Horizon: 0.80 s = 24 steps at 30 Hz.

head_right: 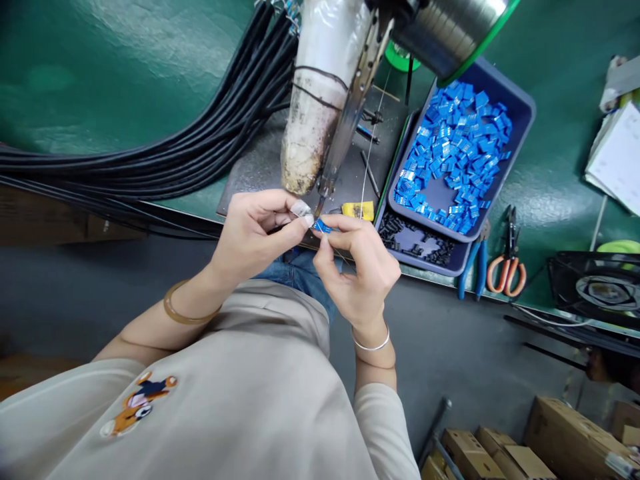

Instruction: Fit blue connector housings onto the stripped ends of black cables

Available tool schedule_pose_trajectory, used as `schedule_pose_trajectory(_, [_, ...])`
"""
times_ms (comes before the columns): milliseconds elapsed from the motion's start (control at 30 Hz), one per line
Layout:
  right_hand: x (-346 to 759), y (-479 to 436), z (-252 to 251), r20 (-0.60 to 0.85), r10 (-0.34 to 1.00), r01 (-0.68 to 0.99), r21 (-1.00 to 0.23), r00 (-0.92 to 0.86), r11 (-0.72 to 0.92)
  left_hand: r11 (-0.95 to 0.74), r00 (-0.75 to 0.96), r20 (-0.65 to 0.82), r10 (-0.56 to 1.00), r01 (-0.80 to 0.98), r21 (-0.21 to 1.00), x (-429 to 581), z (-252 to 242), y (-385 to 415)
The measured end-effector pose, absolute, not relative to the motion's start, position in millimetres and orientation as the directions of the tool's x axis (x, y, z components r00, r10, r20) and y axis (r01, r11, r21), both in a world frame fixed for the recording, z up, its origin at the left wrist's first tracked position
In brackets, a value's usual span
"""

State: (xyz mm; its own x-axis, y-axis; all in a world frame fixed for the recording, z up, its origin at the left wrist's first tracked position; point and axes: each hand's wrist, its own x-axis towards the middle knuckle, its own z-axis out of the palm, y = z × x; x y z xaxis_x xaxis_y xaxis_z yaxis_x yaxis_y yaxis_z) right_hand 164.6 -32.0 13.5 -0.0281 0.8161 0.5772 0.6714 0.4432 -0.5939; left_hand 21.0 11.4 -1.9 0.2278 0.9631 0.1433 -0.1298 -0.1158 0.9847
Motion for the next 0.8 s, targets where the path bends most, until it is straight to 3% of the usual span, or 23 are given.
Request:
schedule_pose_trajectory(200, [163.7, -32.5, 16.8, 0.59, 0.806, 0.724, -0.537, -0.045, 0.433, -0.155, 0.209, 0.17, 0.963, -0.085, 0.984, 19.0, -1.3, 10.9])
schedule_pose_trajectory(500, [166.1, -34.4, 14.2, 0.565, 0.819, 0.732, -0.516, -0.098, 0.444, -0.072, 0.267, 0.085, 0.96, -0.059, 0.996, 15.9, -2.4, 8.8])
schedule_pose_trajectory(700, [164.2, -37.3, 11.0, 0.609, 0.792, 0.752, -0.503, -0.041, 0.426, -0.034, 0.316, 0.063, 0.947, -0.097, 0.995, 15.1, 1.6, 7.0])
schedule_pose_trajectory(800, [162.7, -40.0, 8.2, 0.558, 0.828, 0.712, -0.602, 0.051, 0.362, 0.046, 0.374, 0.011, 0.927, -0.144, 0.989, 12.2, 2.3, 5.1])
